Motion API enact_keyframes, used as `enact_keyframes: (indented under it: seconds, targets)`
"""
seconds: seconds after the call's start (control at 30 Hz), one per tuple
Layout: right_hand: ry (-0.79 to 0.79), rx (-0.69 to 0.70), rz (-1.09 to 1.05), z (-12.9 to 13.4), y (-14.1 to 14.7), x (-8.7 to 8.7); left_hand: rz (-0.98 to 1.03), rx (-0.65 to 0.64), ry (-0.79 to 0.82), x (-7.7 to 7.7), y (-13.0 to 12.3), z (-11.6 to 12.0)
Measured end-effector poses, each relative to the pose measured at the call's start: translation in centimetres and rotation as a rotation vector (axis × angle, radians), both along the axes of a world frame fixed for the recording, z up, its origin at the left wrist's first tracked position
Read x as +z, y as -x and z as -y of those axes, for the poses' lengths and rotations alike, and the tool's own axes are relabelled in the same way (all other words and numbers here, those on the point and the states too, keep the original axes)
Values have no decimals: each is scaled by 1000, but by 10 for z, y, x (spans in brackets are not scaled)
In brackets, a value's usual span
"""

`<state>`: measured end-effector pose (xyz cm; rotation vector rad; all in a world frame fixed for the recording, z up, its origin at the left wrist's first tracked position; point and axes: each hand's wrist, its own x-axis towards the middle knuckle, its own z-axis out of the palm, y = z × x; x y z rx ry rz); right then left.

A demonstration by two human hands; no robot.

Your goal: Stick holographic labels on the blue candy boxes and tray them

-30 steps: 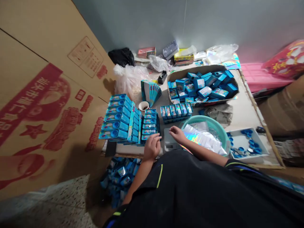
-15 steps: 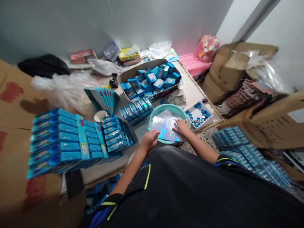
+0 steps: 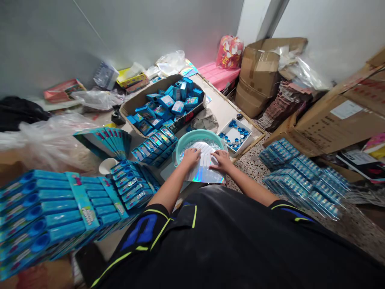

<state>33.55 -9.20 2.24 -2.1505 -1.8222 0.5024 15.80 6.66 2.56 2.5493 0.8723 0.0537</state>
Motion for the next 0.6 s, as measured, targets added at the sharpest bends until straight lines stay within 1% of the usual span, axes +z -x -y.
enact_keyframes:
  seconds: [0.07, 0.13, 0.27, 0.37, 0.47, 0.53, 0.6]
  targets:
    - [3, -8, -18, -1, 0, 1, 9, -43, 13, -2, 1, -1]
    - [8, -16, -31, -1, 1, 1, 30, -66, 22, -2, 8, 1]
    - [-7, -10, -45, -1, 2, 1, 76, -66, 52, 0, 25, 8]
    - [-12, -19, -51, 0, 1, 1, 122, -75, 101, 4, 36, 19]
    - [-20, -20, -49, 1, 1, 1, 196, -82, 157, 16, 47, 36]
    - [-30, -21, -42, 2, 2, 1, 265, -80, 193, 28, 57, 50]
    - [-34, -33, -36, 3, 4, 1, 345, -43, 221, 43, 72, 64]
